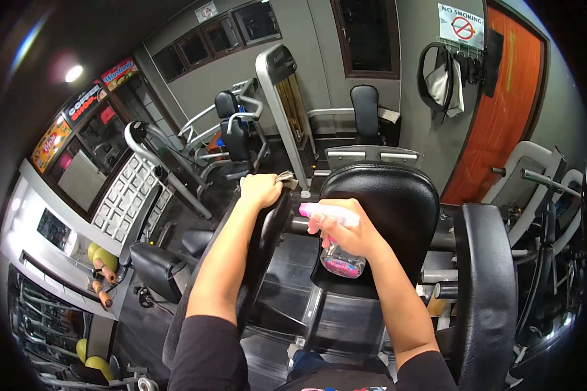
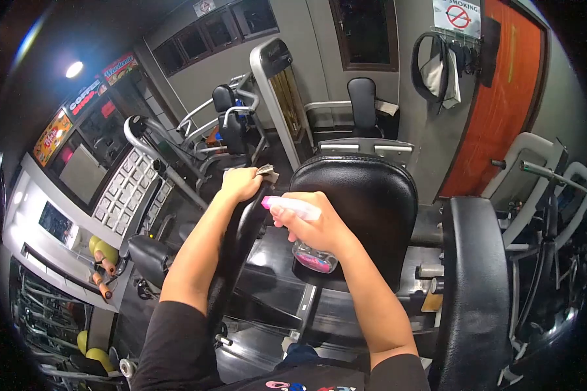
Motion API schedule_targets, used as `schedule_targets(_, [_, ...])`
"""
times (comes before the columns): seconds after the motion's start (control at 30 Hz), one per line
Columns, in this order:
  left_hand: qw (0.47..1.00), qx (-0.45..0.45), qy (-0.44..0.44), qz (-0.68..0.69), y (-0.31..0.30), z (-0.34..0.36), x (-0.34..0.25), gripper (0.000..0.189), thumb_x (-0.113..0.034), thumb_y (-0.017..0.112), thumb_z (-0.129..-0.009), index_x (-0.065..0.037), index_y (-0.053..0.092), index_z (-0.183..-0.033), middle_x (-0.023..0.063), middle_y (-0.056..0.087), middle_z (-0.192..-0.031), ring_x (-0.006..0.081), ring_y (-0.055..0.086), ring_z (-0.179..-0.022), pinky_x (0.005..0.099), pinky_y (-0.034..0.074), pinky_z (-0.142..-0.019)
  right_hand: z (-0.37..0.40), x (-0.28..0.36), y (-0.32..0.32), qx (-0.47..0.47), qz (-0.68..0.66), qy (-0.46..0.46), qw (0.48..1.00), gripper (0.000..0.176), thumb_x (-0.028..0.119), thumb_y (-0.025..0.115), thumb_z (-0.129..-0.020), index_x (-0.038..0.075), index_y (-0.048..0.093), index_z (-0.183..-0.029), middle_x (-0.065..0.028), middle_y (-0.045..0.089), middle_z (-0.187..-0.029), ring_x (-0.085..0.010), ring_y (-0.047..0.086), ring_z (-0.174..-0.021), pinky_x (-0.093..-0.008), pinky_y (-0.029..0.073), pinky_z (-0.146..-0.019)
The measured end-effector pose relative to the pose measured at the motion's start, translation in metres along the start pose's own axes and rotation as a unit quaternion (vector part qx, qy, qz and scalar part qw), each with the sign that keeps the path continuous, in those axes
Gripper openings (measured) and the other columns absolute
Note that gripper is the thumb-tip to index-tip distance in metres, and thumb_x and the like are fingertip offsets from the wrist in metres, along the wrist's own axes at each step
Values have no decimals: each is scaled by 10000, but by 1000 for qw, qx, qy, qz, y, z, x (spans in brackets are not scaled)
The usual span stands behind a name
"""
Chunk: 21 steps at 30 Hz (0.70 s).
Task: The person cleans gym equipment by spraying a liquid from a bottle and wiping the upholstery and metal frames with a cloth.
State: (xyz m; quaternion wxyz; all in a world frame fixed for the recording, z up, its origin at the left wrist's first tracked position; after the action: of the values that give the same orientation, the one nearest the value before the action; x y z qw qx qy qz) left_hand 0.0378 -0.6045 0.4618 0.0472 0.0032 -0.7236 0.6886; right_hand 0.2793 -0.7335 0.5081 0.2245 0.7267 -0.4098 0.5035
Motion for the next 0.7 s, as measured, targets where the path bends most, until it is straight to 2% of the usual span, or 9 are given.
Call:
schedule_targets(0.13, [1000,-4,-25,-18,2,0,1,350,-353,487,-869,-121,679,-1047,163,697,-1012,346,642,-998,474,446,-916,0,-3,4,-16,-31,-26,999,395,331,532,-956,-41,645,-1029,-78,649,-776,-123,590,-525,-245,491,-515])
schedule_targets(0.27, [996,-29,89,-5,-2,32,-8,373,-248,550,-856,-151,599,-1213,122,644,-1182,314,580,-1142,481,410,-973,-2,-2,2,-38,-22,2,999,320,287,561,-938,-21,646,-929,-56,645,-753,-103,586,-546,-243,484,-512])
schedule_targets(0.4, [966,-186,171,53,8,63,-13,382,-155,587,-828,-146,594,-1210,81,604,-1266,295,489,-1270,497,350,-1055,-3,-9,6,-43,5,3,999,352,289,536,-961,-30,655,-1047,-65,642,-761,-113,579,-526,-245,465,-498])
schedule_targets(0.47, [981,-114,159,11,2,87,-29,453,-126,617,-799,-104,557,-1247,135,550,-1329,301,458,-1304,514,311,-1098,-4,-11,5,-51,-8,-11,999,359,297,543,-960,-31,653,-1054,-69,646,-766,-116,581,-526,-245,464,-495])
schedule_targets(0.53, [969,-119,213,22,2,115,-46,295,-172,608,-781,-78,632,-1060,178,641,-1119,332,584,-1121,469,406,-1008,-3,-12,8,-66,-39,-15,997,355,305,584,-946,-18,678,-1058,-48,659,-764,-87,570,-520,-228,463,-487])
schedule_targets(0.6, [974,131,183,-7,6,144,-75,328,-311,519,-833,-34,661,-935,222,672,-910,395,657,-872,482,517,-782,-2,-12,7,-66,-31,-10,997,332,277,588,-943,-18,676,-1067,-52,659,-766,-87,568,-527,-227,465,-491])
schedule_targets(0.63, [959,190,187,93,23,161,-75,372,-287,485,-848,15,703,-847,255,683,-911,387,681,-857,465,529,-817,-2,-11,8,-68,-30,-8,997,328,268,588,-943,-19,675,-1075,-54,660,-769,-88,568,-531,-229,468,-494])
schedule_targets(0.67, [887,284,364,-4,73,158,-71,388,-291,487,-861,21,708,-922,261,676,-988,395,662,-946,451,505,-886,-2,-10,9,-71,-31,-7,997,324,259,587,-942,-20,674,-1082,-57,661,-772,-89,568,-535,-230,471,-497])
schedule_targets(0.7, [915,306,261,20,51,172,-75,399,-291,482,-867,24,695,-988,254,672,-1031,393,652,-984,439,494,-908,0,-7,10,-75,-32,-11,997,318,254,589,-940,-10,675,-1094,-55,660,-770,-92,568,-537,-237,475,-500])
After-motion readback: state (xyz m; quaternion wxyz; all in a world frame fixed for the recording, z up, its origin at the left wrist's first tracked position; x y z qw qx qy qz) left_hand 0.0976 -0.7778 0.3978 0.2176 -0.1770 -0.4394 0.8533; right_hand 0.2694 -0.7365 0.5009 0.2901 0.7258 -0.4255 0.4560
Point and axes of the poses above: each hand's wrist, its own z-axis away from the middle knuckle, its own y-axis out of the palm, x = y × z, the point moved 3 cm from there along -z, towards the middle knuckle
